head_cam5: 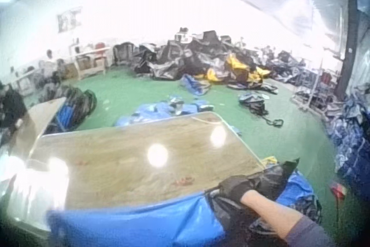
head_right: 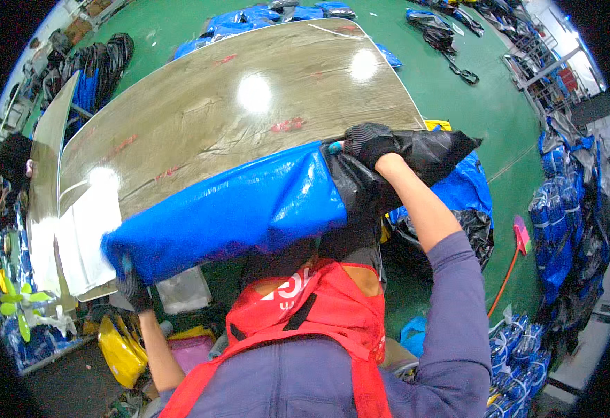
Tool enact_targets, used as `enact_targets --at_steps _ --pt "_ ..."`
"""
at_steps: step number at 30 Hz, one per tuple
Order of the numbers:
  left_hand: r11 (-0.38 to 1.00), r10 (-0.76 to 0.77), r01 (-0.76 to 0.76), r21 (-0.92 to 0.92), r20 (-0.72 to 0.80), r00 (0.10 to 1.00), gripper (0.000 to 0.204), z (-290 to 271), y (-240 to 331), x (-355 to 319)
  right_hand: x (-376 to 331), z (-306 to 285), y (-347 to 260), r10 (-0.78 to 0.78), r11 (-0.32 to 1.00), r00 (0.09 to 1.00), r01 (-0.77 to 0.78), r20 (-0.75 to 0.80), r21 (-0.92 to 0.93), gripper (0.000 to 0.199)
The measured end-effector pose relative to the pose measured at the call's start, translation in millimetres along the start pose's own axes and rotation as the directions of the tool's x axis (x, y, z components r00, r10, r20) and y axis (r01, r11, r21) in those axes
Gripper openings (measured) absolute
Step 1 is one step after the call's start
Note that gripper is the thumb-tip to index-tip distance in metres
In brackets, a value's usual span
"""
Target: The person repeatedly folds blue and black soft goods on a table and places them into clear plastic bags. The person handles each item one at a time, folds it, and inserts it into a bag, repeating this cycle throughout the clip.
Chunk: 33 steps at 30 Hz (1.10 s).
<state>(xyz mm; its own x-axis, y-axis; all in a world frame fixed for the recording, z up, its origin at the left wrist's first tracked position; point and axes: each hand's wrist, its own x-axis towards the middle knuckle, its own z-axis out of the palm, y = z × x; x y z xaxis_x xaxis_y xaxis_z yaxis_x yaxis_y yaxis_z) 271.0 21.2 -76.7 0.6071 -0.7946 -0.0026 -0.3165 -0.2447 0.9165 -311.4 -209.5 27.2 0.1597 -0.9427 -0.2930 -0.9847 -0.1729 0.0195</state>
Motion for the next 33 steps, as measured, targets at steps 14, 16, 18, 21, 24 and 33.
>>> enact_targets --at_steps 14,16,18,21,24,33 --pt "0.243 0.342 -0.870 0.428 0.802 0.490 0.075 169.9 160.3 -30.9 -12.1 -2.2 8.8 0.080 0.995 0.988 -0.073 -0.128 0.062 0.051" --pt "0.249 0.319 -0.877 0.412 0.820 0.476 0.074 174.4 163.9 -32.2 -27.4 -8.5 -0.9 -0.071 0.986 0.912 0.125 -0.404 0.109 0.052" --pt "0.215 0.296 -0.870 0.445 0.819 0.492 0.073 175.2 175.5 -34.1 -45.8 -0.3 -16.6 -0.525 0.832 0.782 0.555 -0.335 -0.010 0.061" --pt "0.171 0.171 -0.776 0.607 0.757 0.630 0.071 204.2 204.7 -45.7 -60.0 24.4 -39.5 -0.392 0.919 0.887 0.388 -0.245 -0.065 0.069" --pt "0.328 0.620 -0.935 0.137 0.715 0.323 0.081 274.2 214.3 -86.0 -64.8 31.9 -35.2 -0.375 0.917 0.874 0.399 -0.309 0.017 0.065" --pt "0.293 0.501 -0.954 0.072 0.838 0.217 0.094 317.2 216.8 -111.1 -91.8 3.0 81.0 0.055 0.998 0.966 -0.047 -0.253 0.036 0.050"
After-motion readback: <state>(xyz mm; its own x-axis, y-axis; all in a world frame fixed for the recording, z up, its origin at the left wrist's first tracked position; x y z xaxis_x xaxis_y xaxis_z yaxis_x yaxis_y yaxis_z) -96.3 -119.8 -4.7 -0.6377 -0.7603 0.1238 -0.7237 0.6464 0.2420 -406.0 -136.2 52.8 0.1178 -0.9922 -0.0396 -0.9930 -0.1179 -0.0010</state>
